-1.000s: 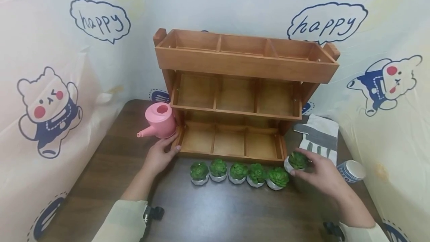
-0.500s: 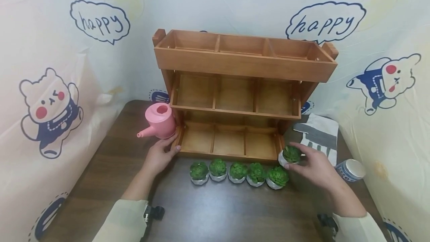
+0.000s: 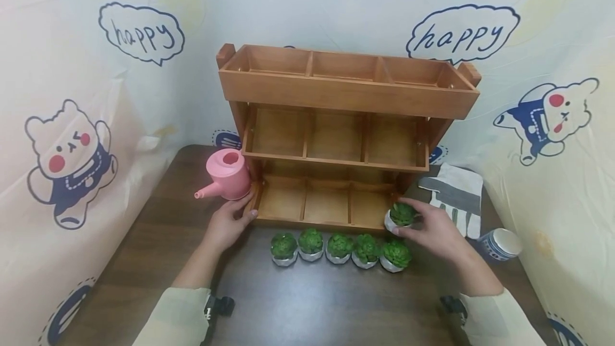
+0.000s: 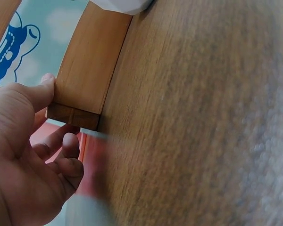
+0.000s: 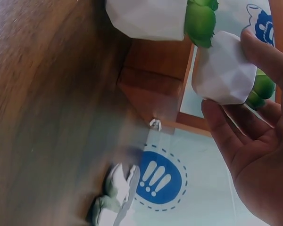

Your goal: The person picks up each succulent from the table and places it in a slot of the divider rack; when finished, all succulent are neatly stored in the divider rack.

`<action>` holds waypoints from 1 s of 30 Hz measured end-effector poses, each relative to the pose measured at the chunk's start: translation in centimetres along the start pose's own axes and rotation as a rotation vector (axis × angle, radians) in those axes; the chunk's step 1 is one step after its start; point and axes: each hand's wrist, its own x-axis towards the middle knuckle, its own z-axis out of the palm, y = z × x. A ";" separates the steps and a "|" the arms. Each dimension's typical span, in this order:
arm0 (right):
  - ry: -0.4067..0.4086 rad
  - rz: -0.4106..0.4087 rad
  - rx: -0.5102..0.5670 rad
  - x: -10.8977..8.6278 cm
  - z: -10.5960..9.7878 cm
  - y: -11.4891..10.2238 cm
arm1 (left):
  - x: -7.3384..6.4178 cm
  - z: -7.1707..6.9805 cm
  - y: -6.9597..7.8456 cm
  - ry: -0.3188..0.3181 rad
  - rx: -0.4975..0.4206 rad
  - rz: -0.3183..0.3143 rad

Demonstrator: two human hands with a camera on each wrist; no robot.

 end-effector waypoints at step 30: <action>-0.070 -0.009 -0.011 3.9 2.3 -1.8 | 0.0 0.0 0.0 0.004 -0.016 0.015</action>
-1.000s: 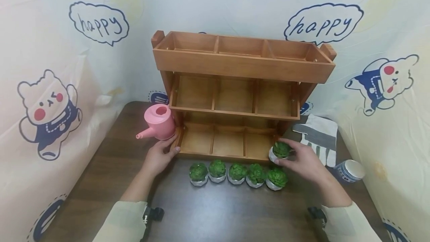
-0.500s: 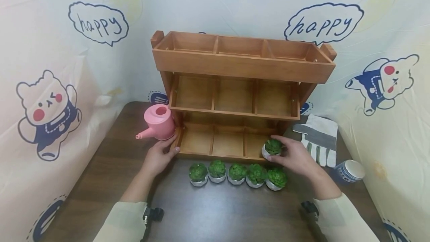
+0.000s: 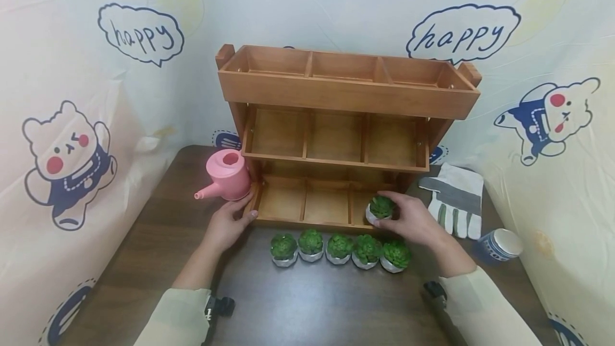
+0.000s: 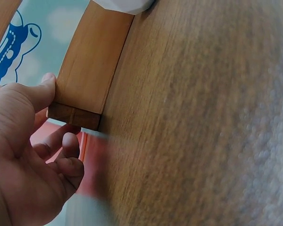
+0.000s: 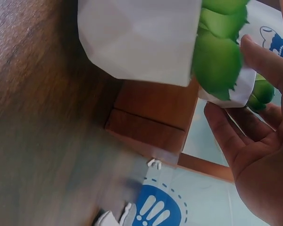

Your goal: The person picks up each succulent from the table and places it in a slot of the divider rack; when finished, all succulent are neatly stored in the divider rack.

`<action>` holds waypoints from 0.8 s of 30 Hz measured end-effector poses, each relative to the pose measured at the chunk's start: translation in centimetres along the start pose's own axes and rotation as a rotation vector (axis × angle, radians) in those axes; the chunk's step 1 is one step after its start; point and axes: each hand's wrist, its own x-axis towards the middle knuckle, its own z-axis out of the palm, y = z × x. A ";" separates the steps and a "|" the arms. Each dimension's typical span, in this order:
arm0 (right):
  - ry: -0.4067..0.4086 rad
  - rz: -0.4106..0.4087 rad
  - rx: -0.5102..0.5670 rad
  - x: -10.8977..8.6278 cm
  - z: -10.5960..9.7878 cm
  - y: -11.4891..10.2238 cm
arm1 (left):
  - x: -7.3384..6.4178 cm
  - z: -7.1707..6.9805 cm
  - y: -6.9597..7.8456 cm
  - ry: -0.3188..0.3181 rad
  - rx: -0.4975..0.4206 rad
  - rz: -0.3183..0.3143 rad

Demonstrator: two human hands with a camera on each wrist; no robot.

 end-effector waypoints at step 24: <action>-0.127 -0.034 0.021 1.9 1.9 -0.6 | 0.0 0.0 0.0 -0.001 -0.008 -0.018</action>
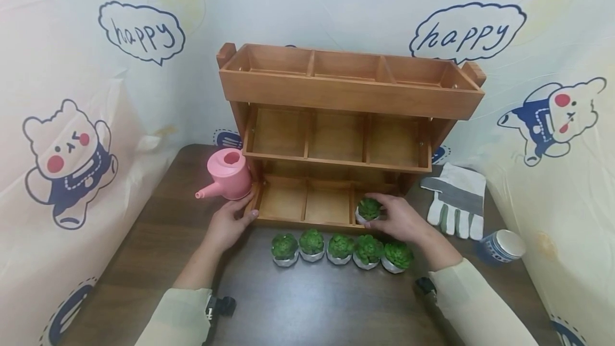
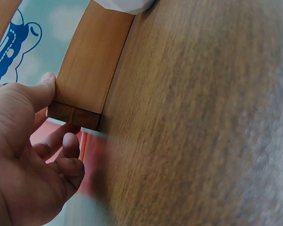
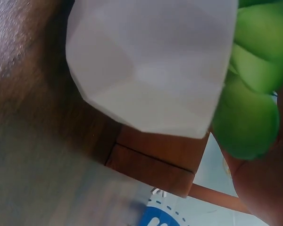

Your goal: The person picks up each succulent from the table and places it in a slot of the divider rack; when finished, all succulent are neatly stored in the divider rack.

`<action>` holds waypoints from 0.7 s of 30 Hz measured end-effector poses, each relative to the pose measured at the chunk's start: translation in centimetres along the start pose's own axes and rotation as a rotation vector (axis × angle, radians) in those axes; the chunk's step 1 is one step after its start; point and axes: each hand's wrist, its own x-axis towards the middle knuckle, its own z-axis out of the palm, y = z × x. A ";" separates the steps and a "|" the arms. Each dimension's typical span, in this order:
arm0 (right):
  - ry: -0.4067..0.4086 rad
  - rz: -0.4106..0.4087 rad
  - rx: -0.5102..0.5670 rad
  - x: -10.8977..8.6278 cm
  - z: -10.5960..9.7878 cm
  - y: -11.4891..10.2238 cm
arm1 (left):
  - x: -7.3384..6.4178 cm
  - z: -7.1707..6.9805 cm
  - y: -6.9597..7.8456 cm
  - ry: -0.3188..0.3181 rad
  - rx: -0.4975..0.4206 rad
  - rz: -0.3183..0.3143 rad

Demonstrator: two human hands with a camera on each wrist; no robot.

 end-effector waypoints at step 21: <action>-0.060 0.013 0.052 -0.7 0.1 0.8 | 0.0 0.1 0.1 -0.010 -0.016 -0.012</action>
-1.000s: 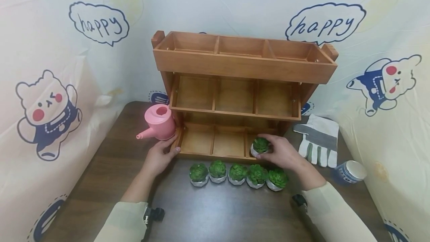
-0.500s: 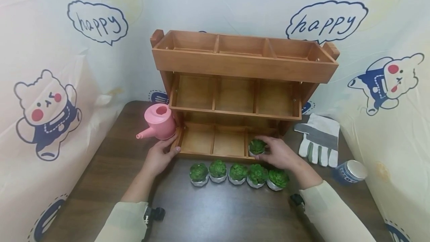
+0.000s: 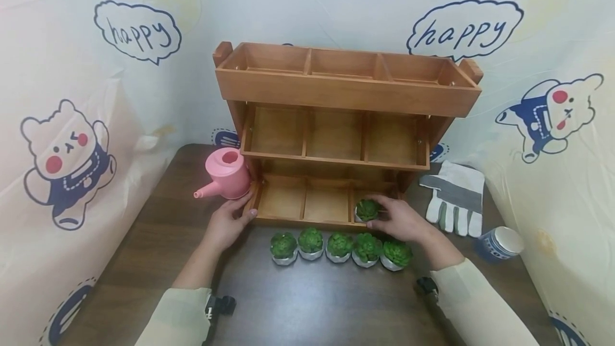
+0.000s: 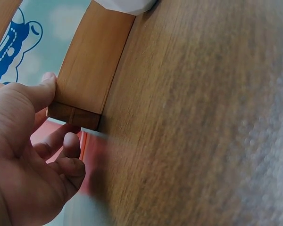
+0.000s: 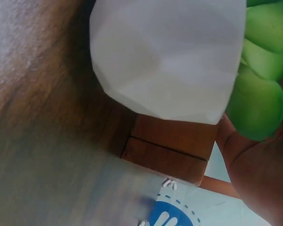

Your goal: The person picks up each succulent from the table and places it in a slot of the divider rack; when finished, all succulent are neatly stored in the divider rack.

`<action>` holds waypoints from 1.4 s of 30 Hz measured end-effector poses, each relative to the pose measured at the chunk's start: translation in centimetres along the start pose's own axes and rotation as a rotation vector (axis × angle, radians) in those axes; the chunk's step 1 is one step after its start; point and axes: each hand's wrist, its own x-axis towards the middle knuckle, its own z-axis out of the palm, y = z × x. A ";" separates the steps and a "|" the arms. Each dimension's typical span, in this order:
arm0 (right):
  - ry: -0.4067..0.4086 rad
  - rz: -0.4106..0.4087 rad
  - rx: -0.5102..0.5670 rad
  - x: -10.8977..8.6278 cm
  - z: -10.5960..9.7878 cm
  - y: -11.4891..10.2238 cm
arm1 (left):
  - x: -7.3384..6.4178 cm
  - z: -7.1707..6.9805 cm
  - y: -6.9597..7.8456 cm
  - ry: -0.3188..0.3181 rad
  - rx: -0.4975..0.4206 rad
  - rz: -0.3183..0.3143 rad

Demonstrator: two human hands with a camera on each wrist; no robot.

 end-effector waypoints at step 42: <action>0.195 -0.081 0.196 -6.4 -0.1 1.6 | 0.4 0.1 -0.3 0.008 0.012 0.034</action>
